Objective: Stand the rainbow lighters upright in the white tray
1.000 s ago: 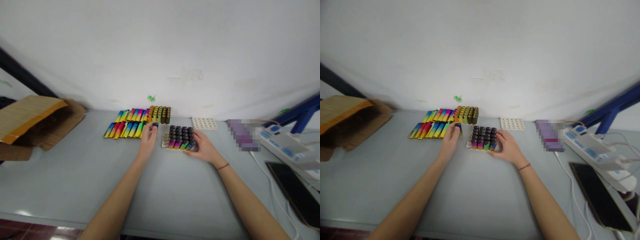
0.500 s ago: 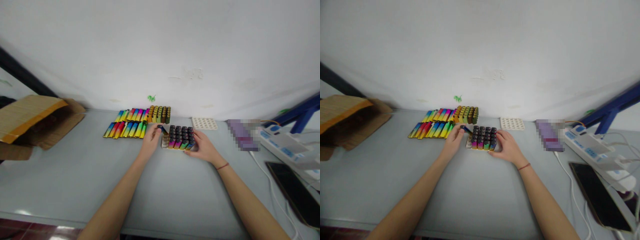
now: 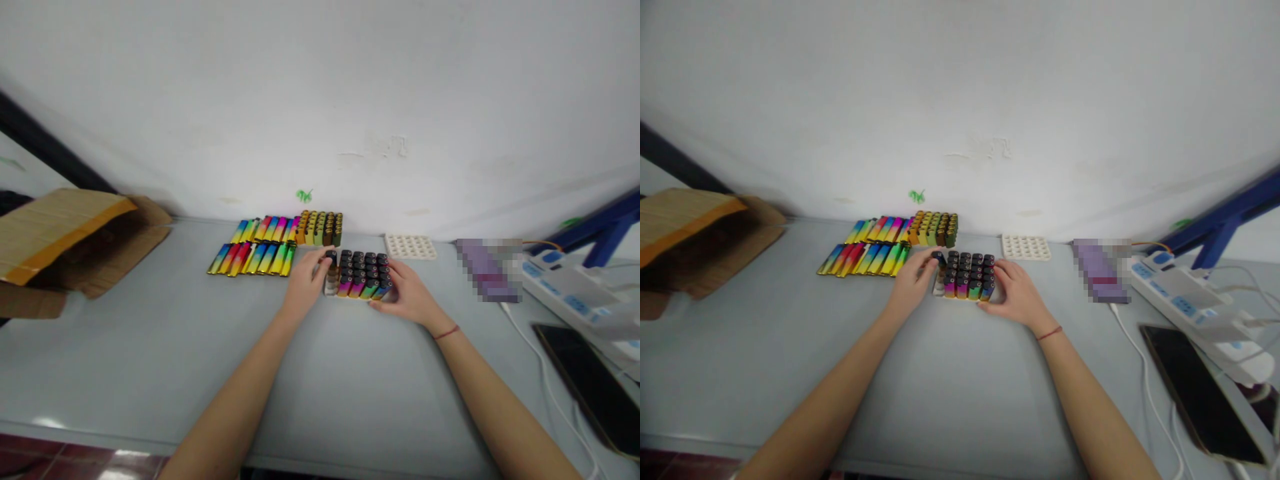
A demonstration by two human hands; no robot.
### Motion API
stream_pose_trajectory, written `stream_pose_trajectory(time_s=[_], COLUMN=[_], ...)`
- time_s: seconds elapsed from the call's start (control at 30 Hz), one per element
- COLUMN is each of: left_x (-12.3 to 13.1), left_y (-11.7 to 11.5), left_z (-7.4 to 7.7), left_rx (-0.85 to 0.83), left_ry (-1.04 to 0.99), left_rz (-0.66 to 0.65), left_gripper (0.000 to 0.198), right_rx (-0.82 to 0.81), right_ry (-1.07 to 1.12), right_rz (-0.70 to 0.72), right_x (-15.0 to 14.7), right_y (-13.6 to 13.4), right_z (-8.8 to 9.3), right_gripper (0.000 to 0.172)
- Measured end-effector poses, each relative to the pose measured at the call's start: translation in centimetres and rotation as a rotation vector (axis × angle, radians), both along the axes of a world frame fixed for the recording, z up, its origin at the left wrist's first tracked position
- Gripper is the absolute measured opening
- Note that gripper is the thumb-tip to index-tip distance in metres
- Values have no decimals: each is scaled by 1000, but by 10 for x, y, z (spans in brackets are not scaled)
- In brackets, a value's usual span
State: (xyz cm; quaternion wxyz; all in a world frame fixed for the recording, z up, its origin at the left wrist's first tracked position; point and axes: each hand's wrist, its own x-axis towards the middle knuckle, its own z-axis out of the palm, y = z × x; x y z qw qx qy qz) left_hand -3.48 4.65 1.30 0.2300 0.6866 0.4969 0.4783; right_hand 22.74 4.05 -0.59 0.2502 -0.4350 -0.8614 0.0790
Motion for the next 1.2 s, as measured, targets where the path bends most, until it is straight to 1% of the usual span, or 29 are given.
stream_pose_trajectory(time_s=[0.13,0.23,0.3,0.5,0.63,0.8,1.03,1.13,1.2], left_x=[0,0,0,-2,-4,-11,-24,-39,-59], left_y=[2,2,2,0,-3,-3,1,5,8], left_z=[-3,-6,-7,-3,2,4,5,8,13], left_rx=[8,30,55,145,181,130,79,89,85], left_ry=[-11,44,99,184,192,166,215,273,331], left_rz=[41,14,-10,-29,-1,102,252,340,450], left_gripper=[33,28,28,32,33,33,22,22,25], right_rx=[2,-1,-4,-4,1,-4,5,8,6], right_ry=[-8,-13,-14,-7,-12,-11,-29,-29,-26], right_rz=[1,-3,-2,4,3,0,-6,-9,-9], right_x=[1,1,1,1,1,1,1,1,1], right_y=[0,0,0,0,0,0,0,0,0], right_z=[0,0,0,0,0,0,0,0,0], right_gripper=[74,74,74,74,73,74,75,75,75])
